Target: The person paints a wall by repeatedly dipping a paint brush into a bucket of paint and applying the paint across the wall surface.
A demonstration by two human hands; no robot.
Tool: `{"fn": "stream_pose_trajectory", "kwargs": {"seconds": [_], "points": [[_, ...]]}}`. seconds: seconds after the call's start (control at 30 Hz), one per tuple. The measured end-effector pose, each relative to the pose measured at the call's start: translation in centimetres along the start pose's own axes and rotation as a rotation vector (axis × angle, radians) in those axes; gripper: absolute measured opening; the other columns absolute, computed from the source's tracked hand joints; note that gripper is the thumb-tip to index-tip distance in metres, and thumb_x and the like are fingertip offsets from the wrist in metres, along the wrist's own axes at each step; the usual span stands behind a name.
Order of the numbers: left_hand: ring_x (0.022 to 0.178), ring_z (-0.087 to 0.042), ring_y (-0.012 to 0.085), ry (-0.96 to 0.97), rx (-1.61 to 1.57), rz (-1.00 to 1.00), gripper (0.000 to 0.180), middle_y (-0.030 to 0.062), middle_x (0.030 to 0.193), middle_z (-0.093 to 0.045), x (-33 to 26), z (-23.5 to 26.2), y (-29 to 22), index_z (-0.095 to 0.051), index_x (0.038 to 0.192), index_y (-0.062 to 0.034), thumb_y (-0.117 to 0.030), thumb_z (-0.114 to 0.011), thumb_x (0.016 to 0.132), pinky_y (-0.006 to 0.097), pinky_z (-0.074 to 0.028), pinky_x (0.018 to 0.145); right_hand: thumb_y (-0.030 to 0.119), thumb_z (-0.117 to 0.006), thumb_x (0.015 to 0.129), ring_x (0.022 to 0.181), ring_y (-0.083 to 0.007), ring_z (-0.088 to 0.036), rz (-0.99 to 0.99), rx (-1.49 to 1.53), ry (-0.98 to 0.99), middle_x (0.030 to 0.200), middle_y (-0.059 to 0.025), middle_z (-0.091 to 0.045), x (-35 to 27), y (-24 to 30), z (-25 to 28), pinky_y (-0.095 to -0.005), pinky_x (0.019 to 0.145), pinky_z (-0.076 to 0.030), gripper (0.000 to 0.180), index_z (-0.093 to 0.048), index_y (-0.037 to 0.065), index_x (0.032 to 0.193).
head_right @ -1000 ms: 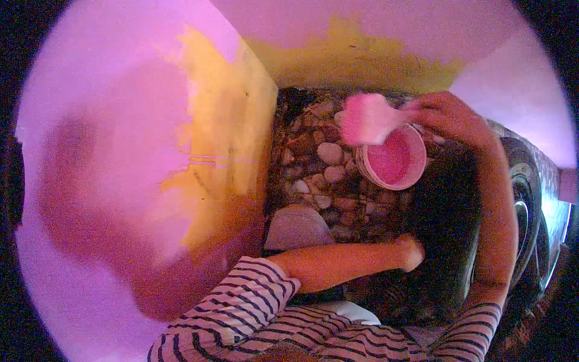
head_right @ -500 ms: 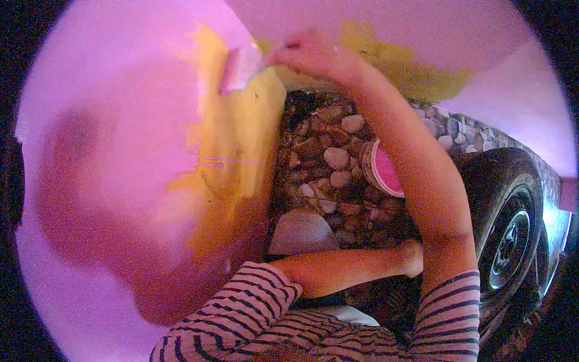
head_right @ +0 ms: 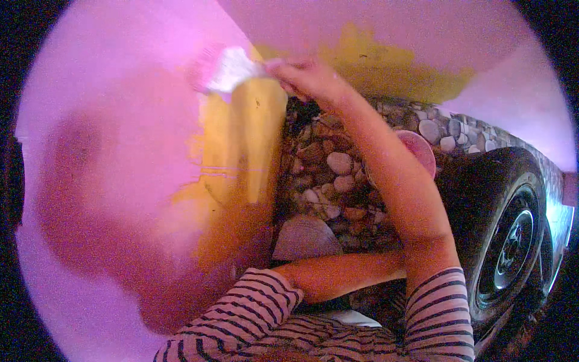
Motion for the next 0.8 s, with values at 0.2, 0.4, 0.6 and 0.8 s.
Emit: {"fn": "stream_pose_trajectory", "kwargs": {"seconds": [0.2,0.4,0.6,0.8], "points": [[0.100,-0.066,0.0258,0.005,0.018,-0.033,0.033,0.0079,0.108,-0.070,0.0,0.9,-0.9,-0.074,0.101,-0.0134,-0.026,-0.070,0.070,0.042,-0.054,0.079,0.039,-0.062,0.088,0.062,-0.0076,-0.057,-0.060,-0.465,0.005,0.074,-0.0011,-0.070,-0.9,-8.7,2.5,-0.0284,0.063,-0.050,0.035,-0.073,0.010,0.102],[0.100,-0.066,0.0259,0.035,0.012,-0.007,0.033,0.0083,0.108,-0.070,-0.9,0.5,0.6,-0.074,0.101,-0.0130,-0.025,-0.070,0.071,0.042,-0.054,0.079,0.041,-0.064,0.085,0.060,-0.0104,-0.056,0.254,-0.693,0.006,0.068,-0.0035,-0.065,1.5,5.8,0.7,-0.0306,0.057,-0.048,0.038,-0.073,0.005,0.092],[0.100,-0.066,0.0261,0.049,0.018,-0.010,0.032,0.0088,0.108,-0.070,-1.5,0.6,0.6,-0.074,0.101,-0.0126,-0.024,-0.069,0.071,0.042,-0.054,0.079,0.031,-0.064,0.091,0.052,-0.0048,-0.041,0.169,-0.076,-0.024,0.061,0.0053,-0.051,-1.8,18.4,2.6,-0.0209,0.047,-0.030,0.024,-0.069,0.007,0.089],[0.100,-0.066,0.0262,0.047,0.008,-0.014,0.032,0.0093,0.108,-0.070,-1.3,0.5,0.4,-0.074,0.101,-0.0122,-0.023,-0.068,0.072,0.042,-0.054,0.080,0.038,-0.066,0.090,0.048,-0.0018,-0.036,0.038,0.103,-0.062,0.059,0.0076,-0.046,-0.8,5.8,-0.2,-0.0201,0.043,-0.027,0.029,-0.071,0.013,0.102]]}}
Point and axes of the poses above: each hand's wrist, its own x-axis towards the middle knuckle, its own z-axis out of the back of the hand, y = z × x, the point moved 7 cm from there along x, towards the middle knuckle
